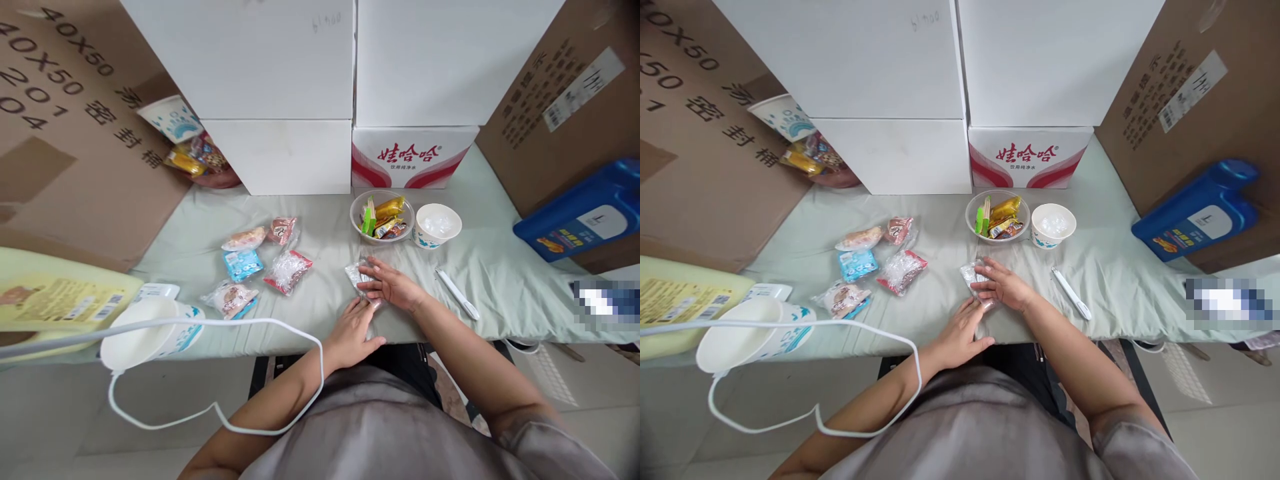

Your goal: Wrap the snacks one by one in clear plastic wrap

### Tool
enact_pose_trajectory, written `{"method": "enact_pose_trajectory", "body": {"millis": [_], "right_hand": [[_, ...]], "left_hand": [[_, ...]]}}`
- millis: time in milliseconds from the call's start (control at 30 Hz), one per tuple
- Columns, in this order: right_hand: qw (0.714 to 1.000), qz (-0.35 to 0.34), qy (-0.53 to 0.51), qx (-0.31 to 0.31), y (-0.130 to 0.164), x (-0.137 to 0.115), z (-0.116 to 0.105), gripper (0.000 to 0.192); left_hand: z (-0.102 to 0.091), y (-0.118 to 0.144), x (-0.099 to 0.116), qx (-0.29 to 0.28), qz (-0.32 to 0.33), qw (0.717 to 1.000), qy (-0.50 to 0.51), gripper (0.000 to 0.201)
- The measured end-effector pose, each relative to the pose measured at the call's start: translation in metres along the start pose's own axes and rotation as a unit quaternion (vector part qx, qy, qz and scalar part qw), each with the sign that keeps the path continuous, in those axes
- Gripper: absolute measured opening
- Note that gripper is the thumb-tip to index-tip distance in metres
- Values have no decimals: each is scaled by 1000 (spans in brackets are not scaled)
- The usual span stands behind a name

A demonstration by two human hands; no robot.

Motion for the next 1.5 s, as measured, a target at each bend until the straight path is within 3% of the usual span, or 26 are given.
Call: {"method": "enact_pose_trajectory", "body": {"millis": [167, 333, 400, 467, 533, 633, 700, 767, 867, 967, 1033, 1133, 1367, 1500], "right_hand": [[1000, -10, 2, -13, 3, 5, 1, 58], [999, -13, 10, -30, 2, 5, 2, 62], [999, -14, 24, -35, 2, 6, 5, 63], [998, -28, 58, -22, 6, 6, 9, 60], [988, -83, 128, 9, 14, 2, 14, 51], [930, -210, 284, 99, 38, -8, 19, 35], [858, -257, 411, 171, 54, -11, 19, 29], [776, -272, 532, 201, 65, -7, 19, 23], [674, -251, 681, 138, 70, 10, 21, 22], [595, -193, 778, 60, 69, 28, 23, 26], [570, -180, 800, 57, 71, 32, 24, 23], [558, -191, 803, 84, 72, 28, 22, 22], [523, -186, 830, 54, 62, 29, 15, 20], [521, -231, 821, 26, 71, 29, 29, 19]], "left_hand": [[-11, 7, -3, 163, -6, 986, 10, 26], [-36, 1, -13, 304, -16, 952, -30, 21], [-46, -9, -24, 297, -26, 954, -28, 20], [-50, -20, -34, 243, -20, 969, -37, 22], [-50, -28, -42, 187, -15, 980, -61, 25], [-48, -31, -46, 164, -22, 983, -86, 29], [-47, -30, -44, 167, -21, 982, -90, 32], [-46, -28, -42, 170, -20, 981, -92, 32], [-46, -28, -41, 162, -24, 981, -106, 35], [-45, -30, -41, 148, -33, 980, -129, 39], [-45, -30, -41, 143, -35, 980, -137, 39], [-45, -30, -41, 142, -34, 980, -135, 38], [-46, -28, -36, 146, -1, 979, -145, 24], [-40, -25, -27, 80, 57, 980, -176, 24]]}}
Point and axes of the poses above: each hand's wrist, its own y-axis away from the middle knuckle, its own z-axis out of the palm, x = y × z, the point moved 3 cm from there along -y, towards the middle knuckle, and after that the axes turned 13 degrees about -x, right-handed, at the moved point
